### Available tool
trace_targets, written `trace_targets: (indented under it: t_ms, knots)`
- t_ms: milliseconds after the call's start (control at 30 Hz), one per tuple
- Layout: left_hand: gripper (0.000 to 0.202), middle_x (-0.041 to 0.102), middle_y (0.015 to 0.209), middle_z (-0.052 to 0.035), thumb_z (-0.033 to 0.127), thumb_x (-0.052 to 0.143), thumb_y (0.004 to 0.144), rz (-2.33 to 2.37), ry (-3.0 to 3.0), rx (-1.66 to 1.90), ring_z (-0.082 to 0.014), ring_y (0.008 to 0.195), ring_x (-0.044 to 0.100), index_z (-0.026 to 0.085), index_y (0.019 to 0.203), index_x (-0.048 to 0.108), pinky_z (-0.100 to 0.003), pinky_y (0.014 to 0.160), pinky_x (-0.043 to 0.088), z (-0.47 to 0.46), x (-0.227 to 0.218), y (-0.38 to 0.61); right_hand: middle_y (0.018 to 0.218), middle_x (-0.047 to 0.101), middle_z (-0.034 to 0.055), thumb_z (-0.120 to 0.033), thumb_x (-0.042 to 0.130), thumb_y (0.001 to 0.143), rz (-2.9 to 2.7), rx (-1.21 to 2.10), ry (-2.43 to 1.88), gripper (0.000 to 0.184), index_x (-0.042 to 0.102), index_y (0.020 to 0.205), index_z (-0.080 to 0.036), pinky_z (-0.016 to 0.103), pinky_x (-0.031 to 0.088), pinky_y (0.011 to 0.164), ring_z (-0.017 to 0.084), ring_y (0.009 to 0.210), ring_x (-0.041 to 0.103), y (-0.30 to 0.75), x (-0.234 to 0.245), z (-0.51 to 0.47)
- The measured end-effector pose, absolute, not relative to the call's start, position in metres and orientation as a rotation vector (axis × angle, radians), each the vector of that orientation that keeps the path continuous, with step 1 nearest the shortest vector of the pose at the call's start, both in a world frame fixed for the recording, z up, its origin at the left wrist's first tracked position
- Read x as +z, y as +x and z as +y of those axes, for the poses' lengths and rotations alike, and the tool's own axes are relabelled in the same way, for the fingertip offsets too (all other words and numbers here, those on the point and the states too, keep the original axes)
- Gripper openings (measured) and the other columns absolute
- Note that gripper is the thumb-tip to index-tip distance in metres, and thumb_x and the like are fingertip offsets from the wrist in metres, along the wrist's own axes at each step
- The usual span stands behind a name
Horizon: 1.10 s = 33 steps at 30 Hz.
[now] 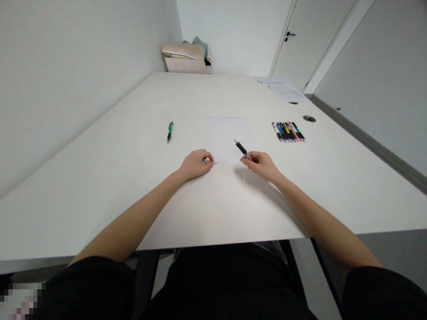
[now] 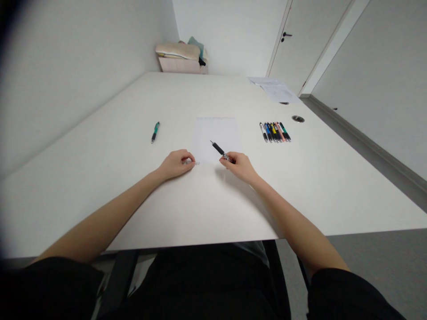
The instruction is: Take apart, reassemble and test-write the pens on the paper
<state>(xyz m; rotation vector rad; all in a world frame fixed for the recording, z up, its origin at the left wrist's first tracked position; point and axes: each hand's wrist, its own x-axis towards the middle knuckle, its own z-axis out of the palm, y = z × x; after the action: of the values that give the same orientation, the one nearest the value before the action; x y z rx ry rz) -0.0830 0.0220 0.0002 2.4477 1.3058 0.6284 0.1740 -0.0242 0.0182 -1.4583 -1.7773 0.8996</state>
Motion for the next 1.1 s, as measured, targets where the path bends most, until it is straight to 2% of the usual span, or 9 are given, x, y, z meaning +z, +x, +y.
trace_targets:
  t_ms: [500, 667, 800, 933, 1100]
  knots:
    - [0.015, 0.05, 0.067, 0.0001, 0.028, 0.054, 0.074, 1.303, 2.493, 0.602, -0.0134, 0.063, 0.046, 0.018, 0.077, 0.064, -0.026, 0.061, 0.035, 0.021, -0.002, -0.083, 0.057, 0.053, -0.0022, -0.043, 0.055, 0.076, -1.811, 0.836, -1.478, 0.029, 0.066, 0.082, -0.017, 0.023, 0.031, 0.052, 0.01, 0.052, 0.045, 0.179, 0.016, -0.022]
    - [0.015, 0.049, 0.066, 0.0007, 0.029, 0.056, 0.075, 1.308, 2.459, 0.687, -0.0129, 0.061, 0.045, 0.018, 0.079, 0.064, -0.026, 0.06, 0.035, 0.022, -0.002, -0.084, 0.066, 0.059, -0.0003, -0.047, 0.055, 0.078, -1.941, 0.675, -1.461, 0.034, 0.065, 0.093, -0.017, 0.024, 0.034, 0.056, 0.011, 0.057, 0.05, 0.181, 0.018, -0.025]
    - [0.014, 0.047, 0.064, 0.0014, 0.026, 0.055, 0.076, 1.314, 2.462, 0.868, -0.0124, 0.061, 0.045, 0.017, 0.08, 0.064, -0.026, 0.061, 0.036, 0.022, 0.003, -0.084, 0.07, 0.063, 0.0022, -0.04, 0.047, 0.086, -2.129, 0.459, -1.489, 0.031, 0.063, 0.097, -0.016, 0.024, 0.037, 0.06, 0.013, 0.061, 0.054, 0.181, 0.021, -0.026]
    - [0.016, 0.052, 0.071, 0.0, 0.024, 0.055, 0.078, 1.204, 2.525, 1.063, -0.0125, 0.065, 0.048, 0.016, 0.09, 0.063, -0.026, 0.065, 0.04, 0.014, 0.012, -0.079, 0.083, 0.066, 0.0056, -0.035, 0.045, 0.088, -2.264, 0.32, -1.473, 0.028, 0.064, 0.098, -0.017, 0.025, 0.04, 0.066, 0.014, 0.069, 0.057, 0.181, 0.022, -0.027]
    - [0.019, 0.058, 0.079, -0.0023, 0.027, 0.058, 0.08, 1.042, 2.636, 1.102, -0.0138, 0.076, 0.054, 0.018, 0.096, 0.064, -0.025, 0.07, 0.044, 0.0, 0.02, -0.068, 0.09, 0.067, 0.0071, -0.036, 0.045, 0.089, -2.314, 0.236, -1.442, 0.029, 0.064, 0.102, -0.017, 0.026, 0.043, 0.068, 0.014, 0.069, 0.059, 0.181, 0.025, -0.031]
